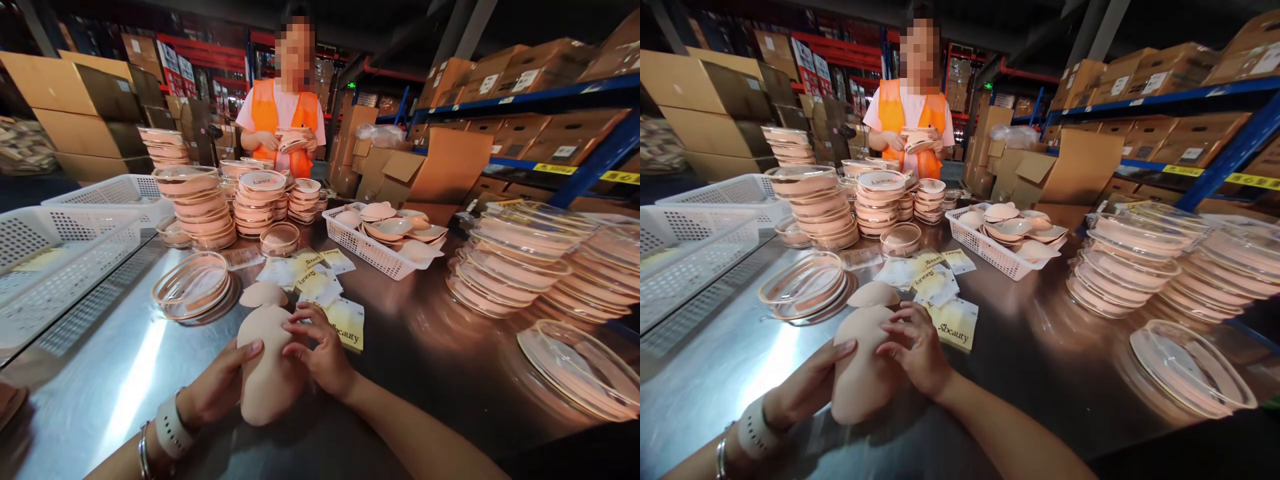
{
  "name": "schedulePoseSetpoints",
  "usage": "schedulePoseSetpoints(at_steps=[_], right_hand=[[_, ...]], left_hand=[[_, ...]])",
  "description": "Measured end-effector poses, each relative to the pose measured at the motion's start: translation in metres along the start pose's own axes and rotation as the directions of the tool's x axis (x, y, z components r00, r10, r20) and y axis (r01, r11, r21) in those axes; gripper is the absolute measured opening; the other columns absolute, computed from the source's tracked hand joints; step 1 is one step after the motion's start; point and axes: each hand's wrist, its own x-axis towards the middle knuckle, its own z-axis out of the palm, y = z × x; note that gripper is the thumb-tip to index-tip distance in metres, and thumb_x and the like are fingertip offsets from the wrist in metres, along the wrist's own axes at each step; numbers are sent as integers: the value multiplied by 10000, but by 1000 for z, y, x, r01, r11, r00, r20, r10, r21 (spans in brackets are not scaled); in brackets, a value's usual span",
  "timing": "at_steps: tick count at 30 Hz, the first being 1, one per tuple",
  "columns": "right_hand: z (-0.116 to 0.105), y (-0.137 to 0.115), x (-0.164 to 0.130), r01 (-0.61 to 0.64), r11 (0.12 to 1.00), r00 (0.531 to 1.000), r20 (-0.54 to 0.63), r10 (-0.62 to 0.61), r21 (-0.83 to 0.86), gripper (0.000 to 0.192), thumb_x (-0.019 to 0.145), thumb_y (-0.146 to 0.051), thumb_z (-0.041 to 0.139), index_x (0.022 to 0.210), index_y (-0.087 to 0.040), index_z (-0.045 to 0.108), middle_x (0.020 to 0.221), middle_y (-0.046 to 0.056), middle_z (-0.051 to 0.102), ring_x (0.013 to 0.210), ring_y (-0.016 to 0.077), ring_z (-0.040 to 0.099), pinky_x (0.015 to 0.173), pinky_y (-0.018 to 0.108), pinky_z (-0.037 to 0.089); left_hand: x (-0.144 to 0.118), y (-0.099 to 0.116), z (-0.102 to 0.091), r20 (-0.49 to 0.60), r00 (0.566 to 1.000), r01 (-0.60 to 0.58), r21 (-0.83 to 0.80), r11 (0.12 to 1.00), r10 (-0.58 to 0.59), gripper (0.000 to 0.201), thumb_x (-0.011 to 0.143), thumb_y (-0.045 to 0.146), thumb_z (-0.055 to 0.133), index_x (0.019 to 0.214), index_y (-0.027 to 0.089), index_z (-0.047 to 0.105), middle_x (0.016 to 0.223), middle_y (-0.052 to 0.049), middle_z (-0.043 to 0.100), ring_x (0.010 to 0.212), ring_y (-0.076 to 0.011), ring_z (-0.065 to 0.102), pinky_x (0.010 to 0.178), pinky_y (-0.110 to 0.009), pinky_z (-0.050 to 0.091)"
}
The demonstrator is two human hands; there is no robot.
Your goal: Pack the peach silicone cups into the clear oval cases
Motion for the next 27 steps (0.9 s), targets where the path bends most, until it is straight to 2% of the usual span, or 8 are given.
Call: schedulePoseSetpoints(at_steps=[6,9,14,18,22,27], right_hand=[[3,-4,1,-93,996,996,10,94,-2,259,768,-514,773,767,-255,771,838,70,689,1041,266,603,944,414,447],[5,4,1,-99,994,995,-6,99,-56,316,793,-545,736,700,-244,744,807,61,686,920,244,626,886,401,445],[3,17,0,-33,985,999,-2,33,-168,399,907,-540,597,675,-232,698,733,47,678,795,214,616,842,388,420],[3,23,-2,-14,974,1000,-24,9,-226,399,940,-553,523,784,-229,697,801,67,670,836,229,605,809,379,445],[4,32,-4,98,965,995,-5,-103,-245,371,946,-551,511,1043,-268,729,998,94,694,1015,265,606,945,437,440],[0,40,-4,186,957,982,26,-185,-224,389,868,-600,591,1160,-377,718,1109,81,693,1180,302,547,1052,504,389]], left_hand=[[1,0,0,31,999,-9,63,998,7,630,748,339,786,1329,185,596,1076,-119,777,1038,-329,706,961,-432,514],[3,0,-3,-29,1000,3,108,994,0,628,748,354,790,1322,195,591,1030,-112,784,998,-324,719,901,-424,538],[6,-3,-7,-119,993,23,126,992,-8,659,730,408,794,1323,233,564,1002,-99,787,993,-346,720,804,-438,564],[10,-9,-8,-92,995,-39,100,994,49,681,770,343,767,1389,253,498,1037,-91,782,1050,-328,707,891,-436,540],[13,-13,-10,-127,989,-64,89,994,75,745,731,347,797,1405,288,484,1036,-73,785,1078,-345,695,905,-452,535],[8,-10,-7,-140,989,-45,90,995,57,753,736,365,783,1417,258,480,1010,-86,787,1038,-357,707,888,-468,538]])
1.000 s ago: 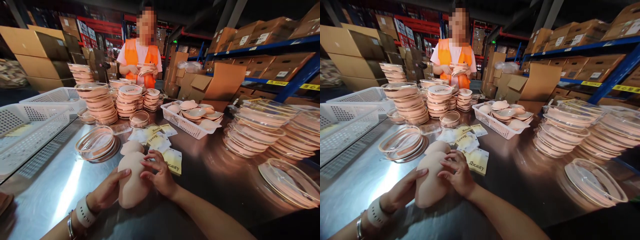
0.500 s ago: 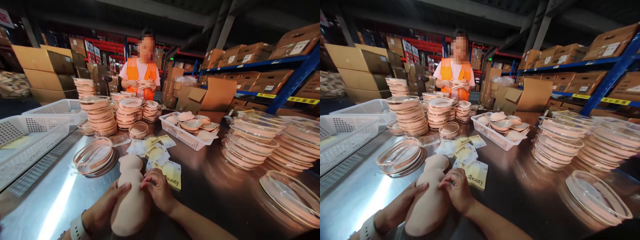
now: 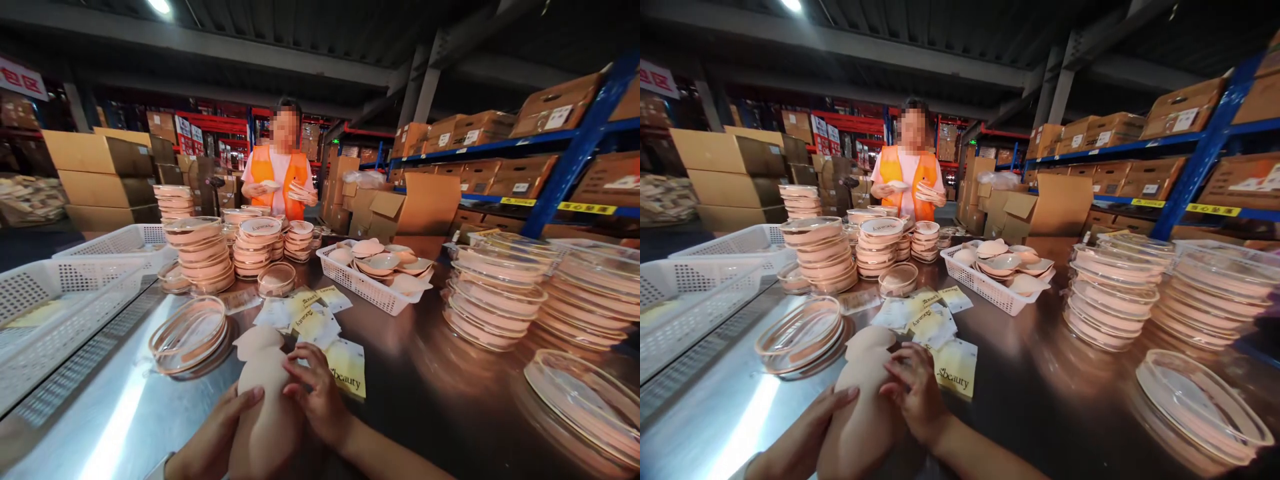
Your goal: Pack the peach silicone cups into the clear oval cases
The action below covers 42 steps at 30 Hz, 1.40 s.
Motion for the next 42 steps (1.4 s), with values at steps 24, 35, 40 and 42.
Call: schedulePoseSetpoints(at_steps=[24,35,40,42], right_hand=[[5,-22,6,-691,285,686,481,546,664,732,503,-591,889,1037,-126,706,918,99,722,853,239,689,866,386,504],[-8,-46,5,-831,196,548,708,445,521,453,432,-320,930,812,-130,774,705,31,719,725,201,679,819,357,492],[0,-46,-2,-806,143,581,723,375,574,511,448,-278,922,898,-89,768,794,81,741,784,229,685,847,382,498],[3,-47,-4,-797,87,587,735,340,597,562,442,-244,916,958,-85,758,842,90,745,795,222,684,845,363,502]], left_hand=[[1,13,-9,22,997,-65,-138,988,69,670,651,258,785,1298,230,615,989,-47,796,1050,-323,695,932,-407,523],[-13,14,19,100,995,-31,103,994,21,438,623,317,877,1001,138,749,836,-104,780,840,-299,730,743,-347,559],[-14,20,17,17,999,-31,96,995,30,409,564,297,910,917,155,759,758,-72,763,682,-252,712,630,-317,546],[-15,23,19,32,999,-27,108,994,24,394,550,312,918,872,147,762,718,-66,750,631,-222,692,616,-305,540]])
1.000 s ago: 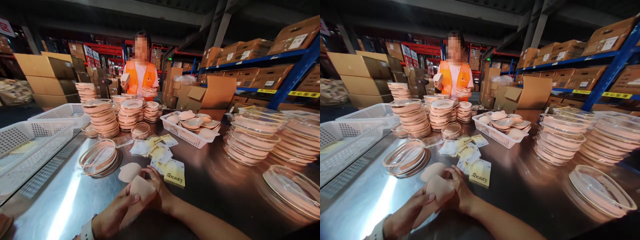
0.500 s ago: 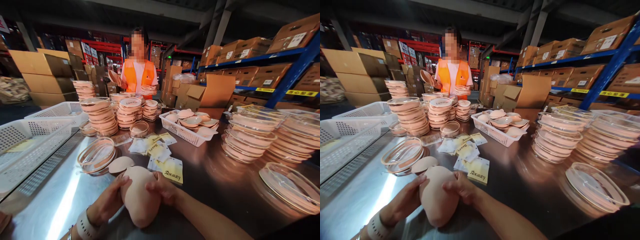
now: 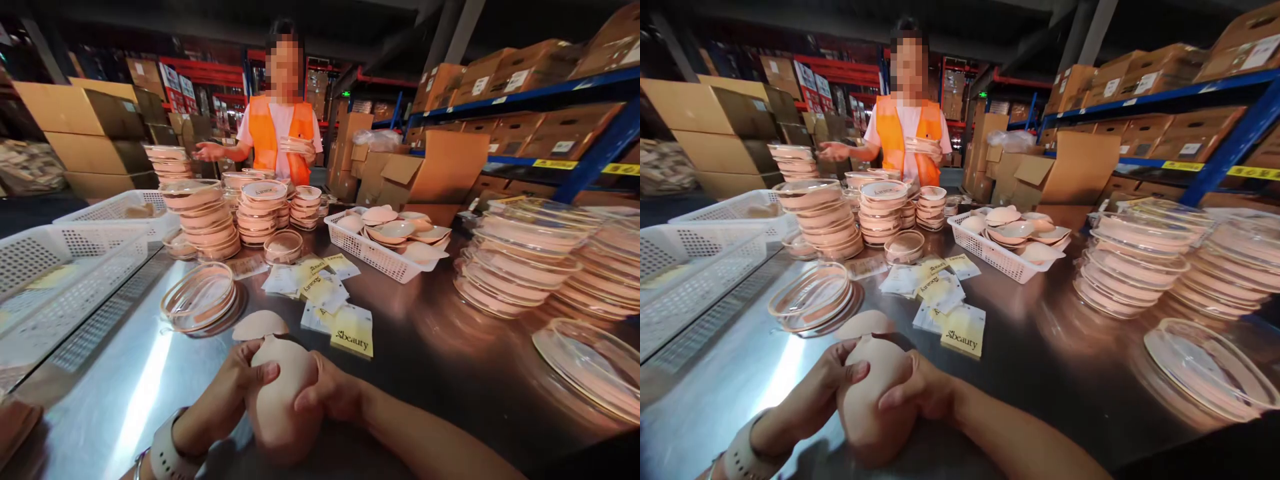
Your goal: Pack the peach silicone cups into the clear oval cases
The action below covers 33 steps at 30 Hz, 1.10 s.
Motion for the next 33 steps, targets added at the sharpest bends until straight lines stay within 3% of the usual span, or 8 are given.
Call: schedulePoseSetpoints(at_steps=[2,5,10,18,23,26,29,33], right_hand=[[0,2,0,5,1000,999,38,-6,25,593,459,-240,909,1007,-86,745,876,93,745,796,207,679,825,334,508],[-3,2,-2,15,1000,997,73,-14,-14,620,459,-255,917,1029,-93,736,876,89,741,815,207,673,807,314,516],[-9,1,-4,-24,987,997,68,35,-157,571,384,-264,946,895,-97,753,794,51,718,759,180,654,774,298,524],[-5,2,-6,-49,986,996,61,59,-162,503,334,-152,946,795,-99,753,710,15,694,681,147,604,752,313,520],[1,-2,-6,45,999,996,73,-45,11,566,490,-339,934,965,-97,743,892,105,741,923,272,687,926,424,474],[-2,-4,-3,103,995,993,56,-104,18,600,509,-342,931,1028,-113,735,935,110,748,932,256,692,902,375,477],[-8,-3,1,109,994,994,25,-109,4,552,544,-325,915,1024,-119,739,894,85,752,841,206,694,821,308,484],[-9,-5,4,142,990,989,-46,-141,19,533,549,-311,909,1016,-123,735,854,59,747,763,166,669,765,275,478]], left_hand=[[0,2,2,9,1000,-2,5,1000,2,367,532,327,926,795,132,760,671,-62,732,592,-190,666,598,-281,525],[1,2,5,-93,995,-29,-5,1000,29,359,463,343,950,642,123,730,591,-37,700,514,-136,609,514,-223,468],[3,-2,4,-164,986,-28,5,1000,29,396,396,371,964,517,133,672,485,3,636,424,-88,519,431,-190,376],[0,-1,2,-159,987,-1,41,999,7,416,385,384,963,553,133,677,520,-10,660,447,-108,553,456,-205,401],[4,16,-8,-247,961,-134,-7,991,128,385,527,454,904,679,140,741,562,-18,697,478,-127,589,483,-221,459],[11,20,-16,-270,938,-228,-11,974,217,390,624,459,850,844,146,773,659,-36,740,603,-184,665,553,-257,512],[17,14,-19,-264,944,-205,-7,979,196,364,654,456,824,869,167,773,688,-41,751,677,-228,693,575,-287,525],[20,7,-26,-289,919,-189,272,943,268,425,701,575,719,778,158,748,644,-62,724,648,-254,679,551,-330,522]])
